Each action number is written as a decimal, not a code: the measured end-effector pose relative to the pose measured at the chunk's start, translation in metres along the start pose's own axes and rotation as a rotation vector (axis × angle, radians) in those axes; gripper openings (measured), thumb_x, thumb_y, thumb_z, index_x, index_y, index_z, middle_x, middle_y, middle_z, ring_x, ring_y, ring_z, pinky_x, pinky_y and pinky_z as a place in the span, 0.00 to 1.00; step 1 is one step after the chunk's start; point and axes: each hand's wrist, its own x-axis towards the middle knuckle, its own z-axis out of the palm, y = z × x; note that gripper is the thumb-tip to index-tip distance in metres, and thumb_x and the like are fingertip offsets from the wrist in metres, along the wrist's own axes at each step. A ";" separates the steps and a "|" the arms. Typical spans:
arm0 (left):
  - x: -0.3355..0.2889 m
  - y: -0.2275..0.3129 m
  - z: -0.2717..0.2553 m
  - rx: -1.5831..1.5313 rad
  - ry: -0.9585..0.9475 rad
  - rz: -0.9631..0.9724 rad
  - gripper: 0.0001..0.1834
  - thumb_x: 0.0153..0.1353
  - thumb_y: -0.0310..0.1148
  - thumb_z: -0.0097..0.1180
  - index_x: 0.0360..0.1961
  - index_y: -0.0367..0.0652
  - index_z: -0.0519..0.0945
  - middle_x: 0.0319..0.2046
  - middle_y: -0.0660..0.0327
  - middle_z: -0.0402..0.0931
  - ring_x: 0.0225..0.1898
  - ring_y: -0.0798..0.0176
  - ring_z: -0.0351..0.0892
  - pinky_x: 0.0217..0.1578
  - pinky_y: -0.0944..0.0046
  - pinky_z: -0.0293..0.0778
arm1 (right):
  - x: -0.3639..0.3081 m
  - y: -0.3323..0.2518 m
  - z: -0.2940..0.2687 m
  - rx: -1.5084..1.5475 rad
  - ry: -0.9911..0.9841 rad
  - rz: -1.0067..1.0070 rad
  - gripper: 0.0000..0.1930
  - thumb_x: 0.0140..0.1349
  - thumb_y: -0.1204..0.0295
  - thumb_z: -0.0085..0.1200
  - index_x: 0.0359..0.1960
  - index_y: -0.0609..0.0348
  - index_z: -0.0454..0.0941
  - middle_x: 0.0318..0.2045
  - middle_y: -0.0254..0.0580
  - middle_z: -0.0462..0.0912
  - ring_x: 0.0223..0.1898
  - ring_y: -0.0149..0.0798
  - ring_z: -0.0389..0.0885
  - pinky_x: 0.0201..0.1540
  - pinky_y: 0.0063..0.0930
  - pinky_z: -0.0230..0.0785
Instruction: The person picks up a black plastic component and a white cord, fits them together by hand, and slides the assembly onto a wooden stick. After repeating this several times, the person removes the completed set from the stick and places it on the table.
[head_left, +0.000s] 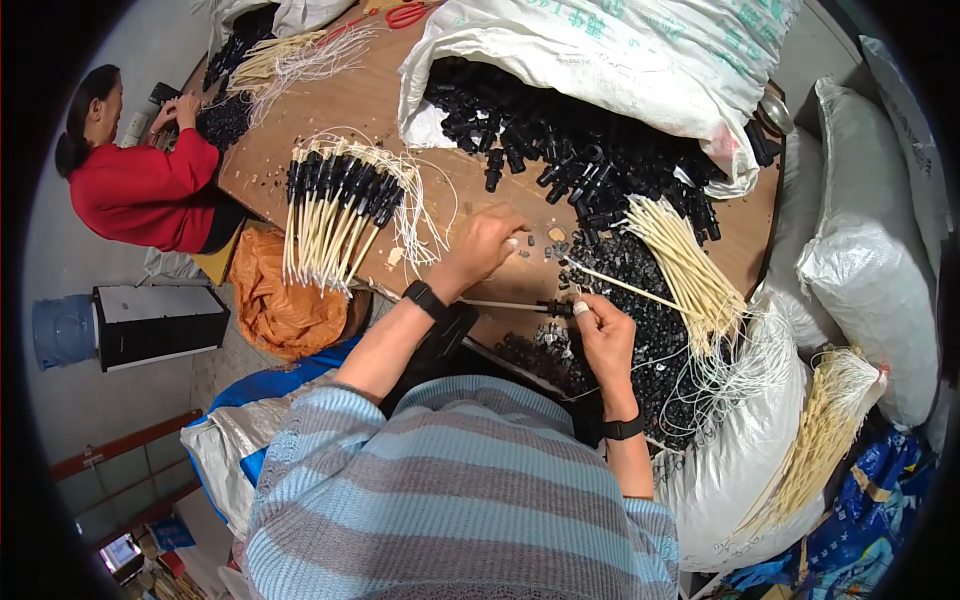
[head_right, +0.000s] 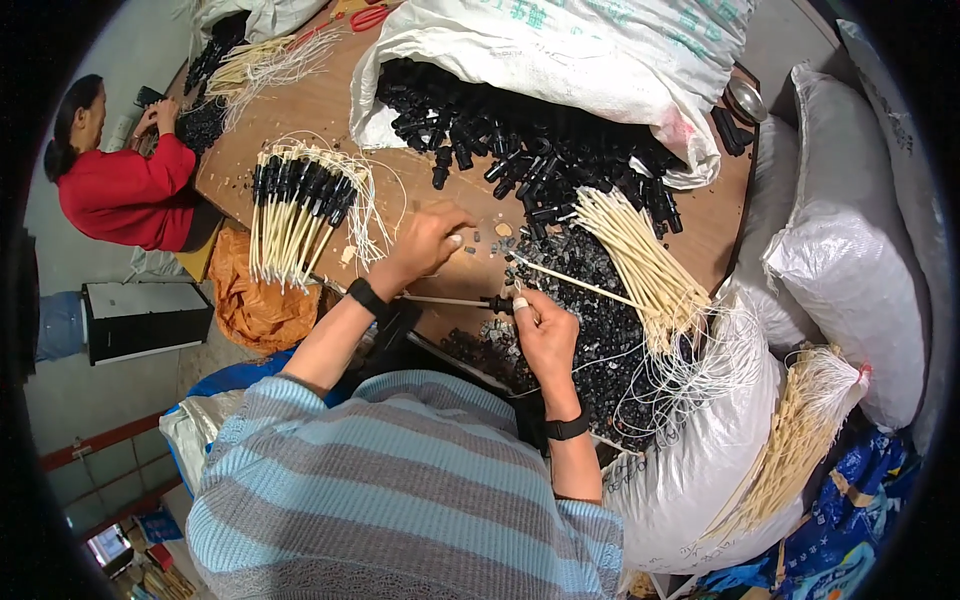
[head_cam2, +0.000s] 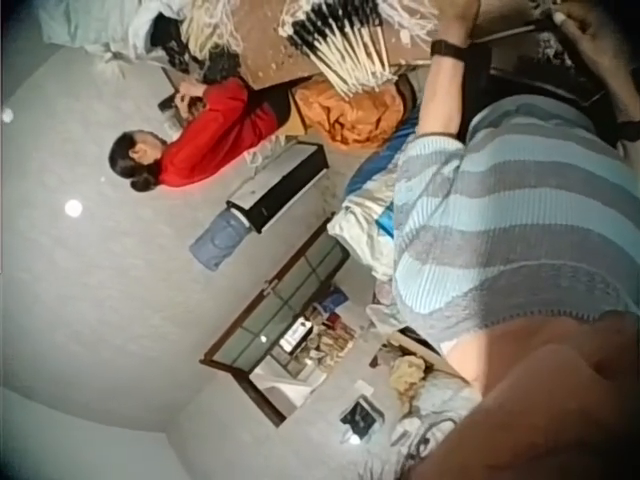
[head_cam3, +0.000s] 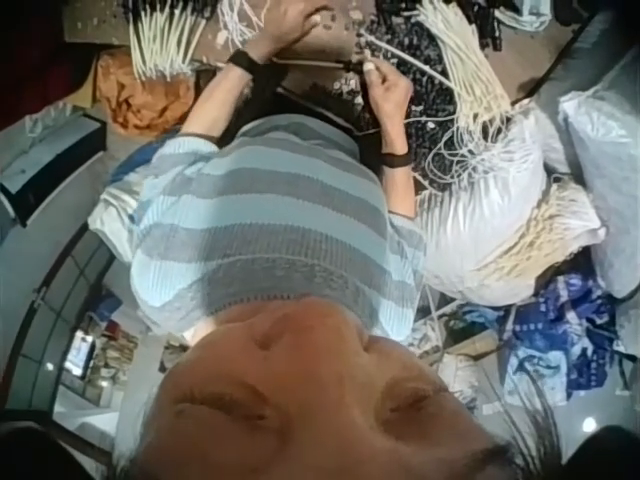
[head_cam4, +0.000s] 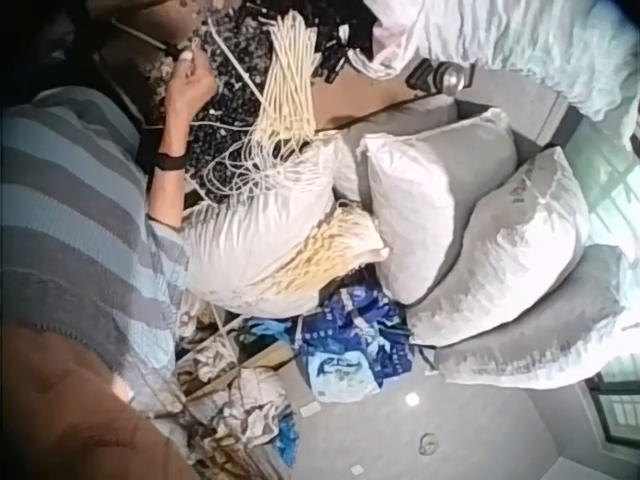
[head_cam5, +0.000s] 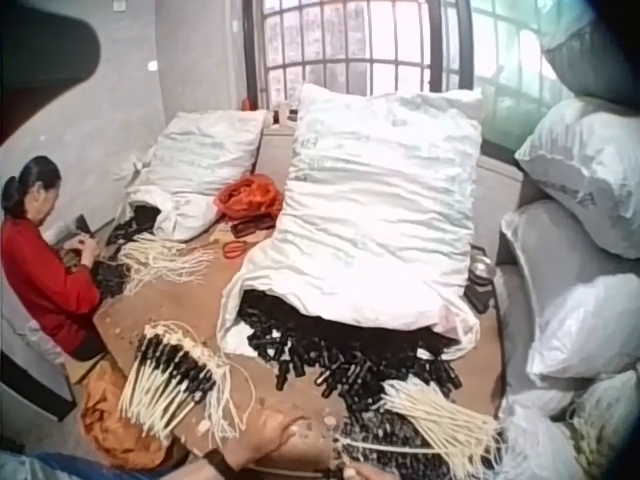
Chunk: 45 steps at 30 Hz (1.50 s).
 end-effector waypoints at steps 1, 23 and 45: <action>-0.003 0.000 -0.002 -0.019 0.044 -0.029 0.17 0.46 0.18 0.53 0.39 0.39 0.79 0.33 0.51 0.78 0.36 0.47 0.78 0.39 0.55 0.73 | 0.000 0.001 -0.001 0.034 -0.023 0.048 0.07 0.64 0.74 0.55 0.36 0.66 0.82 0.16 0.19 0.66 0.20 0.16 0.57 0.22 0.16 0.50; -0.038 0.080 -0.007 -0.276 0.168 0.165 0.12 0.51 0.28 0.55 0.38 0.44 0.82 0.36 0.57 0.74 0.40 0.52 0.75 0.40 0.55 0.72 | 0.014 -0.033 0.025 0.070 -0.210 -0.232 0.11 0.53 0.84 0.49 0.37 0.65 0.81 0.27 0.39 0.80 0.28 0.28 0.73 0.32 0.24 0.67; -0.131 0.021 -0.052 -0.580 0.879 -0.380 0.09 0.40 0.19 0.55 0.22 0.42 0.84 0.21 0.64 0.75 0.21 0.64 0.73 0.22 0.66 0.65 | 0.013 -0.131 0.129 -0.645 -0.575 -0.882 0.13 0.69 0.67 0.50 0.39 0.65 0.82 0.31 0.53 0.83 0.28 0.49 0.81 0.32 0.34 0.73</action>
